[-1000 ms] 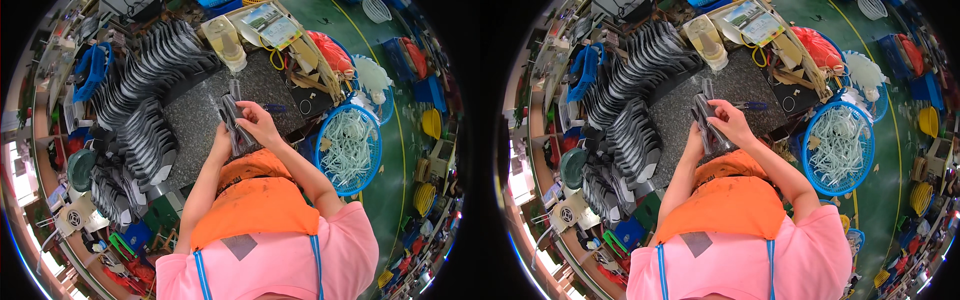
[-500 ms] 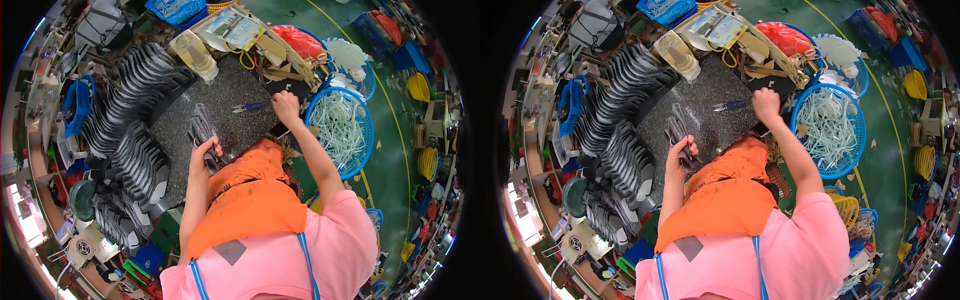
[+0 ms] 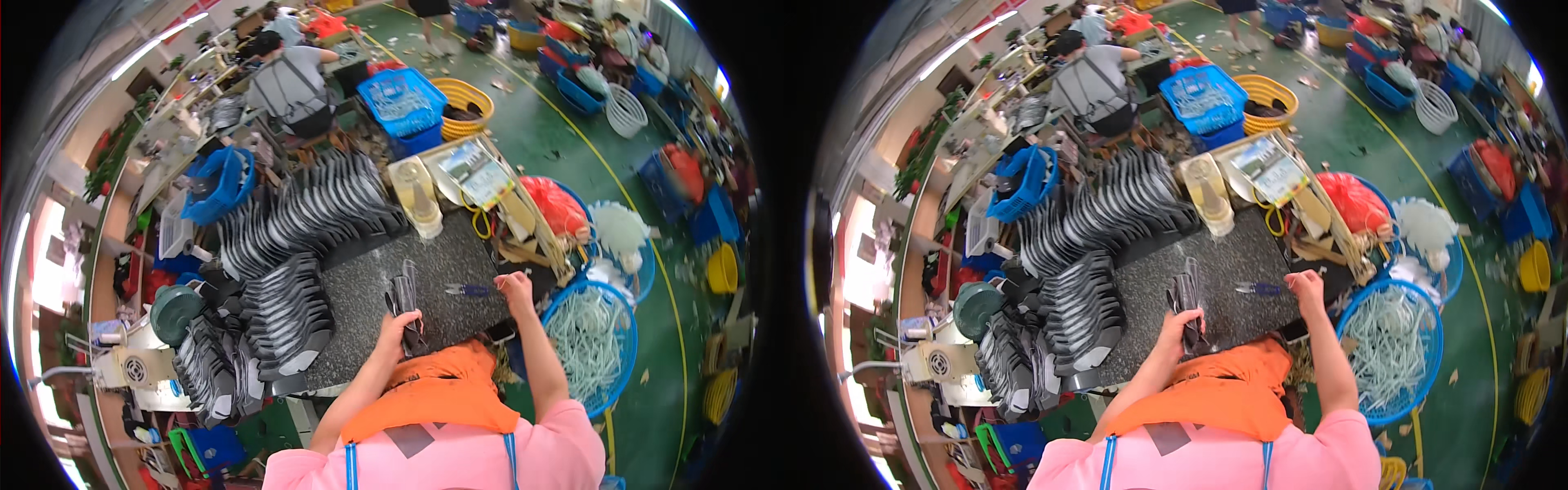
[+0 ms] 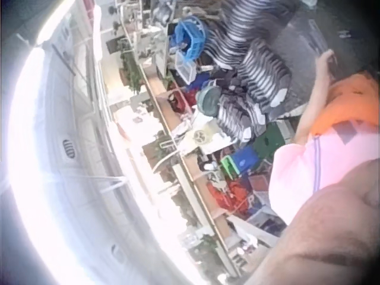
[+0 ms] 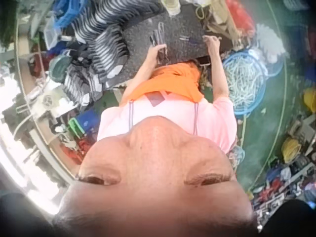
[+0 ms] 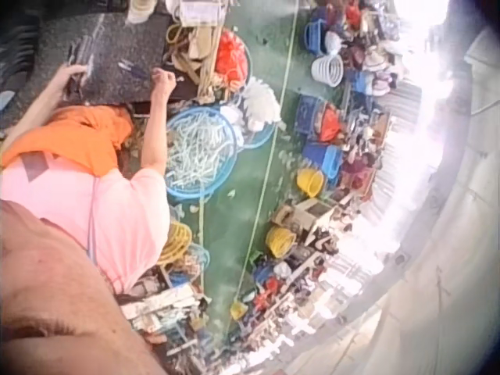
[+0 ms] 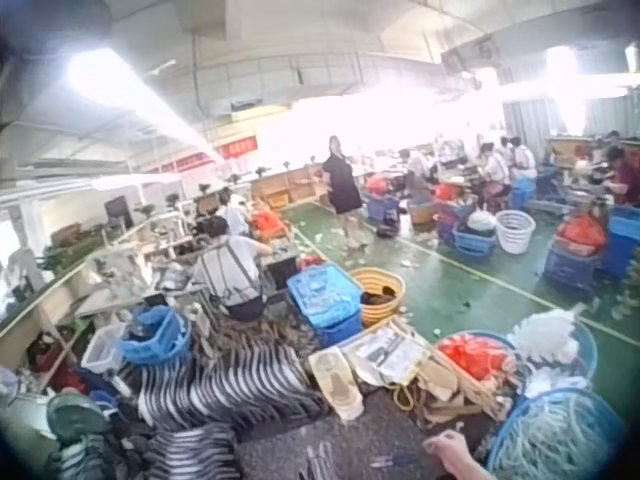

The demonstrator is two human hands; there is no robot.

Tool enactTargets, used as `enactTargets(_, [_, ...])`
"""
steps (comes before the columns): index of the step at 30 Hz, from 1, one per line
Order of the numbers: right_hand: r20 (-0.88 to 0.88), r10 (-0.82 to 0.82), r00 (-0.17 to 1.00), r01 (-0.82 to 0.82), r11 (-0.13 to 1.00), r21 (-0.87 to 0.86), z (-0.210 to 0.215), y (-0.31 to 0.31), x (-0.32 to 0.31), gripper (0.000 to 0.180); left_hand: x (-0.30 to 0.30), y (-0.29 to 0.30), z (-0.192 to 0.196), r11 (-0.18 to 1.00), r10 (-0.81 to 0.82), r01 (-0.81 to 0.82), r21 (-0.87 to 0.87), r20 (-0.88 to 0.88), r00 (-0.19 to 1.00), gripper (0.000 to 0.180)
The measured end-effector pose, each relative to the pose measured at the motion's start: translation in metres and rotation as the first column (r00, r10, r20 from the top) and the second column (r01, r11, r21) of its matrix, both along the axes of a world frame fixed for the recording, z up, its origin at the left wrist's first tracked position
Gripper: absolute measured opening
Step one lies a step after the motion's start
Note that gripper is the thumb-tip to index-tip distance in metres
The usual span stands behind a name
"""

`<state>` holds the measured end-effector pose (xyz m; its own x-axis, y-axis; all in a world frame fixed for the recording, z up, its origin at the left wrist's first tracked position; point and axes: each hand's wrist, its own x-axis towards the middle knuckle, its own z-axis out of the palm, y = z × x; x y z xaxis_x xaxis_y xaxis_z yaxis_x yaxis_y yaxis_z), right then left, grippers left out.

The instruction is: The person trims loose threads from stacked fabric pieces using thread snips, swaps an empty thread spool on a holder for a new one, and continues trimming threads from the fabric pieces.

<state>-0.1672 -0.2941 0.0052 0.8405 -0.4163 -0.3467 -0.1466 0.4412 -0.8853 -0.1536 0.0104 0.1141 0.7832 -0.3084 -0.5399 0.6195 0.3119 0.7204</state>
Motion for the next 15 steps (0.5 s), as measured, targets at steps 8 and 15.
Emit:
enactTargets(8, [0.216, 0.314, 0.924, -0.312, 0.949, -0.045, 0.115, 0.120, 0.020, 0.044, 0.011, -0.016, 0.049, 1.000, 0.007, -0.004, -0.018, 0.197, 0.980, 0.019])
enactTargets(15, [0.245, 0.583, 0.775, -0.382, 0.740, -0.553, 0.195, 0.112, 0.036, 0.091, 0.031, -0.012, 0.056, 0.819, -0.539, 0.419, 0.392, 0.276, 0.796, 0.021])
